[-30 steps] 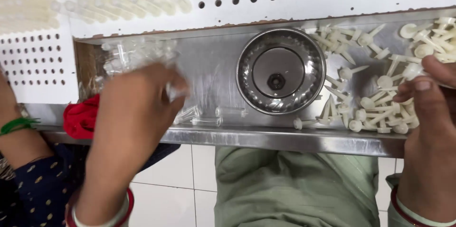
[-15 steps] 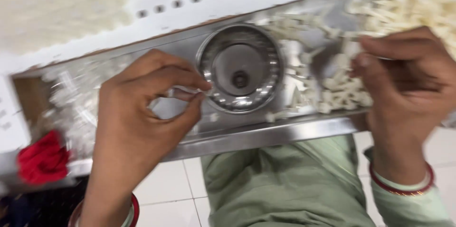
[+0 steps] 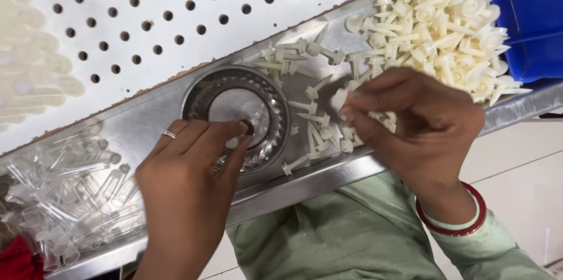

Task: The person is assembling small plastic tubes with white caps and placing them into a perforated holding tray at a manufacturing workstation.

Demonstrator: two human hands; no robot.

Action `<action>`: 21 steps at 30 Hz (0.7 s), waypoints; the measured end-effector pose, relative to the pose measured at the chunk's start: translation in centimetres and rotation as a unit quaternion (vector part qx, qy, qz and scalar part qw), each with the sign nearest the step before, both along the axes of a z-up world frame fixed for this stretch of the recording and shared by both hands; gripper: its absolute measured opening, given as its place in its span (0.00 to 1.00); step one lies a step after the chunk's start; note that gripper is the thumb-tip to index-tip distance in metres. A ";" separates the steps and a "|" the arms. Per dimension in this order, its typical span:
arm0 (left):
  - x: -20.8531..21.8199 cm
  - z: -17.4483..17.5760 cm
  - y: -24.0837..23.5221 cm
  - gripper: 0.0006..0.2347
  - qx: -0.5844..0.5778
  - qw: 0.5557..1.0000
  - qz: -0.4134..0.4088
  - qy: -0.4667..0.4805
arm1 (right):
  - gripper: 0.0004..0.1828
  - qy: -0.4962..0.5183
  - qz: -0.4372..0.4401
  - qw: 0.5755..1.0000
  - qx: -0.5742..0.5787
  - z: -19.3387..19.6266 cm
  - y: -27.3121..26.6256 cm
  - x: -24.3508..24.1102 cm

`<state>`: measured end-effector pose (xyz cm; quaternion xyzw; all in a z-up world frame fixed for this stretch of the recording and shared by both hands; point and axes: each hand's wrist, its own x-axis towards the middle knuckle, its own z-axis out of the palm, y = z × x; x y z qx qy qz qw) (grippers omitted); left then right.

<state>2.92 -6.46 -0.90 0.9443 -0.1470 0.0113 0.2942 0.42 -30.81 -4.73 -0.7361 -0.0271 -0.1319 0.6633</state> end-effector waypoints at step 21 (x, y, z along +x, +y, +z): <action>-3.7 -2.6 1.8 0.06 -0.589 0.715 0.132 0.353 | 0.10 -0.036 0.231 0.968 0.095 1.2 2.0 -1.3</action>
